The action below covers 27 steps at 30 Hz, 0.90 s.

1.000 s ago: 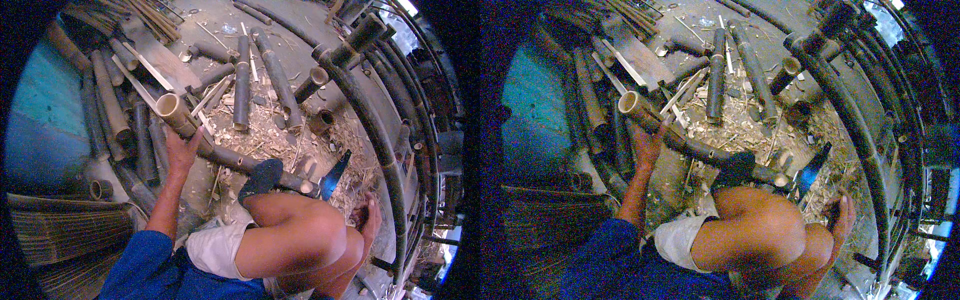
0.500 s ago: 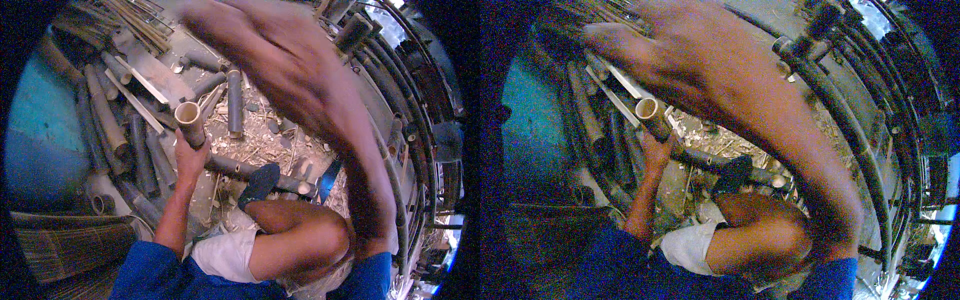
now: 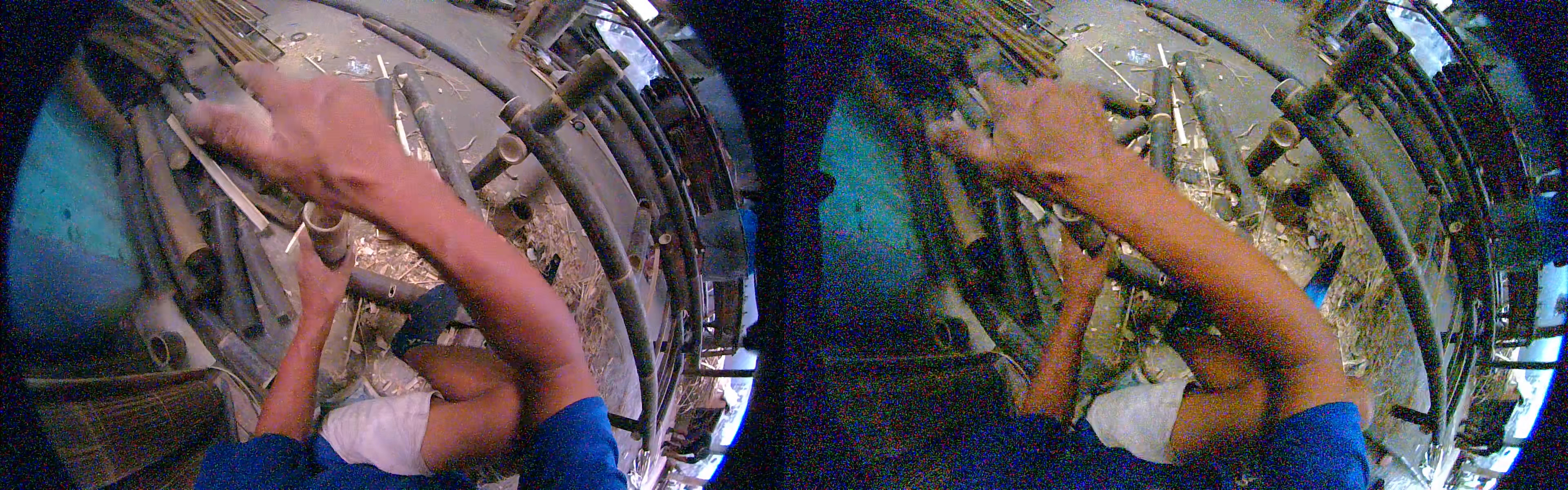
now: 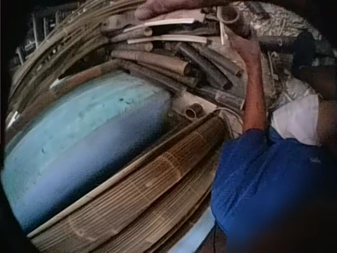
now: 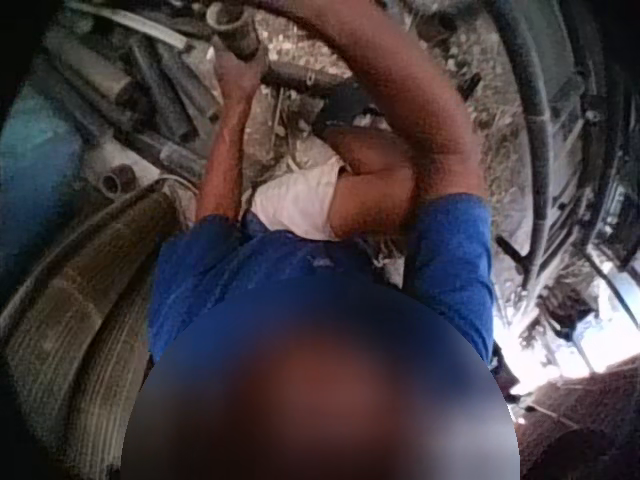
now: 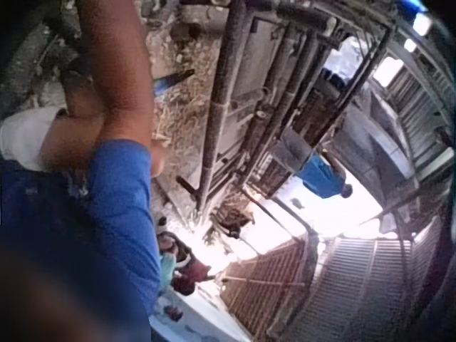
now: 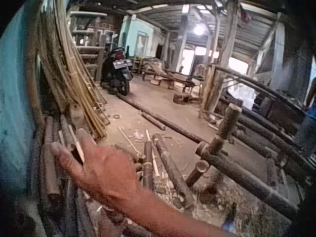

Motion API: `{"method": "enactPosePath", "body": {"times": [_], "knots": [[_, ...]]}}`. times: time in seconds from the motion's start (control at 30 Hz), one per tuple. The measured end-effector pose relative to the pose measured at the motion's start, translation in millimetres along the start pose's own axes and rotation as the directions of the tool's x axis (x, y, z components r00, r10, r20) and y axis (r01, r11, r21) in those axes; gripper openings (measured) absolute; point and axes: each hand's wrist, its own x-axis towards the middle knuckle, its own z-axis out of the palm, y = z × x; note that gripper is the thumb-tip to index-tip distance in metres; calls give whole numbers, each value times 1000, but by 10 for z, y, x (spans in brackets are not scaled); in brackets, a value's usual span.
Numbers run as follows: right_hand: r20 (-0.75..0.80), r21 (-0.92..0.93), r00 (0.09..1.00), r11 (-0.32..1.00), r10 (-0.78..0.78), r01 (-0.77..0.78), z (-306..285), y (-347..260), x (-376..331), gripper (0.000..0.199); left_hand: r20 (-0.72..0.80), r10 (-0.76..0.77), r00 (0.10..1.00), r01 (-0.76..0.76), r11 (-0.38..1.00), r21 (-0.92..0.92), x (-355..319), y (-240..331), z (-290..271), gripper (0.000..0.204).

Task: The person assembles a bamboo frame by hand, fitting pre-cut bamboo poles into a ladder-like structure. They repeatedly align and insert pieces, then lift and reposition the frame to continue assembly.

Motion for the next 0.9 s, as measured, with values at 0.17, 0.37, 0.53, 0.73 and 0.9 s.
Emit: {"method": "enactPosePath", "body": {"times": [0.17,0.37,0.53,0.73,0.9], "knots": [[414,-68,891,982,186,-174,297,-145,-266,87,105,46,993,-55,996,77,3,-60,-30,73],[136,-113,982,986,134,-119,153,-14,-172,87,93,-114,989,111,993,38,-38,-209,52,70],[517,3,838,978,175,-206,352,-137,-459,84,155,296,942,-322,928,185,-88,-610,-14,67],[395,473,915,837,80,-277,536,-100,-748,75,469,21,883,-168,947,273,-214,-815,-264,59],[277,559,912,721,303,-409,591,-63,-880,56,533,-10,846,-160,949,272,-108,-776,-210,56]]}}
